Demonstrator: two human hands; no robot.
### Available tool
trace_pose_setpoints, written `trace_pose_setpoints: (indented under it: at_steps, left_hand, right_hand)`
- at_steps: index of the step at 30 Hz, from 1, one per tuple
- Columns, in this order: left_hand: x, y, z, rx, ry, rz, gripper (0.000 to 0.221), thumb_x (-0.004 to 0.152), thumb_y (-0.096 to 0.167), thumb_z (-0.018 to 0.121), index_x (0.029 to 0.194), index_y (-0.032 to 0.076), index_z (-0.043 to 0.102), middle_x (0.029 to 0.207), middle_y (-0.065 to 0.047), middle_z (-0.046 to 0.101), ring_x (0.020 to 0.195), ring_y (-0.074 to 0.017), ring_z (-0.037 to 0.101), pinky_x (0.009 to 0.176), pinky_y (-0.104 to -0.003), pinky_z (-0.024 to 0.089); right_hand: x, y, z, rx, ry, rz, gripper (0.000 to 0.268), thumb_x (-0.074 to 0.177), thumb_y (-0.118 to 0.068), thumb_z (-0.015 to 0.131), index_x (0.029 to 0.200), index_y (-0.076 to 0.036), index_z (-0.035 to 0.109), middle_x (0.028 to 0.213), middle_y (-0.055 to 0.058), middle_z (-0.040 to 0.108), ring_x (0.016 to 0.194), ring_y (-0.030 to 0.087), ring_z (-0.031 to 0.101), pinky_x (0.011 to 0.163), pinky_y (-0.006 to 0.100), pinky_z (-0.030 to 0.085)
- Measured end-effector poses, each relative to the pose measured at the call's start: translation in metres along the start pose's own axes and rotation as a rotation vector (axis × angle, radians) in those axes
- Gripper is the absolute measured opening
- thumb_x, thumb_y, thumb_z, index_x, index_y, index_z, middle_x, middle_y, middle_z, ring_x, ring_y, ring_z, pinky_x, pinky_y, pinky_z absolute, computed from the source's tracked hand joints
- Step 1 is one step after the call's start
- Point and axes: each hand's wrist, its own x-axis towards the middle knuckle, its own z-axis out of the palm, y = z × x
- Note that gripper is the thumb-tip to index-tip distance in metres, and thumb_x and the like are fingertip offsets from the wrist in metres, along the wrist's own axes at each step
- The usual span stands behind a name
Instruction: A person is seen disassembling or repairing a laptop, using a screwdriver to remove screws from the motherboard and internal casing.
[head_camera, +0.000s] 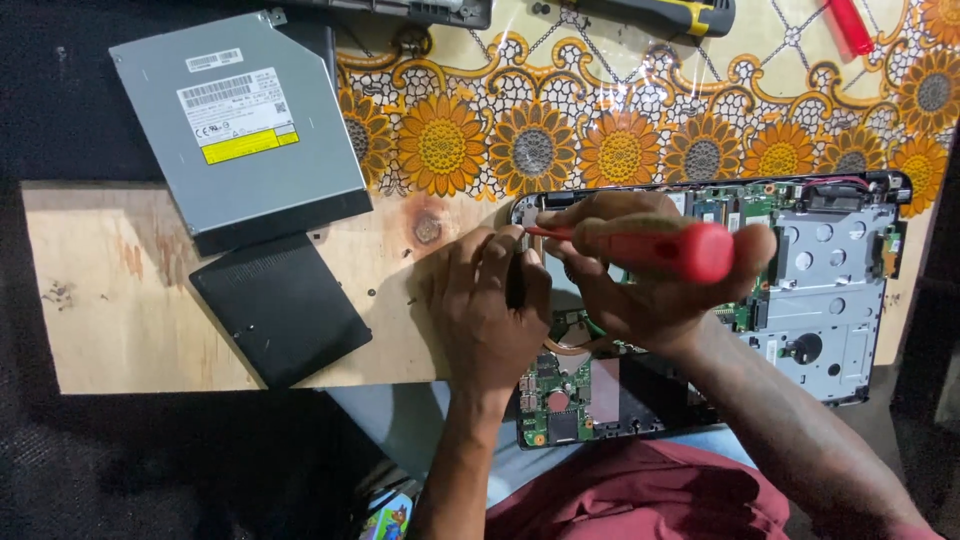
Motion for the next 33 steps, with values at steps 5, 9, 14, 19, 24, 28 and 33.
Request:
trace_pose_setpoints:
  at_steps: [5, 9, 14, 19, 24, 28, 33]
  left_hand:
    - [-0.001, 0.001, -0.002, -0.003, -0.007, -0.043, 0.016, 0.091, 0.019, 0.056, 0.100, 0.009, 0.066, 0.100, -0.011, 0.065, 0.093, -0.0314, 0.061, 0.079, -0.043, 0.046]
    - [0.001, 0.001, -0.004, 0.016, 0.002, -0.023, 0.019, 0.094, 0.022, 0.055, 0.099, 0.009, 0.068, 0.099, -0.011, 0.066, 0.089, -0.0321, 0.063, 0.072, -0.044, 0.046]
    - [-0.002, -0.003, -0.001, -0.008, -0.003, -0.003, 0.019, 0.093, 0.020, 0.054, 0.104, 0.008, 0.064, 0.101, -0.011, 0.066, 0.093, -0.0295, 0.063, 0.077, -0.041, 0.047]
    - [-0.003, -0.001, -0.004, -0.049, -0.003, -0.008, 0.021, 0.092, 0.017, 0.054, 0.110, 0.008, 0.062, 0.105, -0.013, 0.065, 0.096, -0.0298, 0.064, 0.082, -0.041, 0.048]
    - [-0.006, -0.001, 0.001, -0.083, -0.001, -0.092, 0.024, 0.088, 0.016, 0.056, 0.107, 0.007, 0.068, 0.106, -0.012, 0.068, 0.098, -0.0319, 0.062, 0.087, -0.044, 0.046]
    - [-0.006, -0.003, 0.001, -0.039, 0.039, -0.004, 0.021, 0.090, 0.012, 0.059, 0.109, 0.008, 0.066, 0.106, -0.010, 0.066, 0.097, -0.0288, 0.063, 0.085, -0.040, 0.046]
    - [-0.006, -0.005, 0.002, -0.027, 0.032, 0.019, 0.019, 0.091, 0.013, 0.058, 0.108, 0.007, 0.066, 0.102, -0.010, 0.068, 0.095, -0.0279, 0.064, 0.089, -0.043, 0.046]
  right_hand:
    - [-0.031, 0.020, -0.010, -0.135, 0.051, -0.031, 0.129, 0.080, 0.028, 0.062, 0.138, -0.060, -0.012, 0.090, 0.032, 0.065, 0.074, 0.040, 0.076, 0.075, 0.053, 0.067]
    - [-0.014, 0.008, -0.009, -0.198, 0.010, -0.129, 0.125, 0.079, 0.028, 0.063, 0.148, -0.049, -0.007, 0.084, 0.033, 0.061, 0.066, 0.044, 0.074, 0.069, 0.054, 0.063]
    - [-0.004, -0.002, -0.006, -0.281, 0.027, -0.163, 0.118, 0.075, 0.025, 0.066, 0.148, -0.040, -0.001, 0.077, 0.031, 0.061, 0.062, 0.040, 0.069, 0.071, 0.055, 0.061]
    - [0.014, -0.016, -0.005, -0.290, 0.004, -0.313, 0.090, 0.078, 0.018, 0.064, 0.139, -0.024, 0.013, 0.072, 0.027, 0.058, 0.058, 0.039, 0.063, 0.058, 0.049, 0.059]
    - [-0.007, -0.022, -0.031, -0.131, 0.057, -0.175, 0.047, 0.097, 0.008, 0.052, 0.138, -0.012, 0.045, 0.139, 0.024, 0.048, 0.126, 0.039, 0.058, 0.110, 0.049, 0.057]
    - [0.006, -0.042, -0.043, -0.281, -0.066, -0.306, 0.041, 0.100, 0.006, 0.055, 0.136, -0.004, 0.041, 0.147, 0.023, 0.040, 0.131, 0.043, 0.054, 0.105, 0.049, 0.061]
    - [0.015, -0.048, -0.059, -0.600, -0.178, -0.343, 0.053, 0.092, -0.014, 0.094, 0.123, -0.011, 0.051, 0.097, 0.022, 0.064, 0.086, 0.023, 0.067, 0.071, 0.039, 0.060]
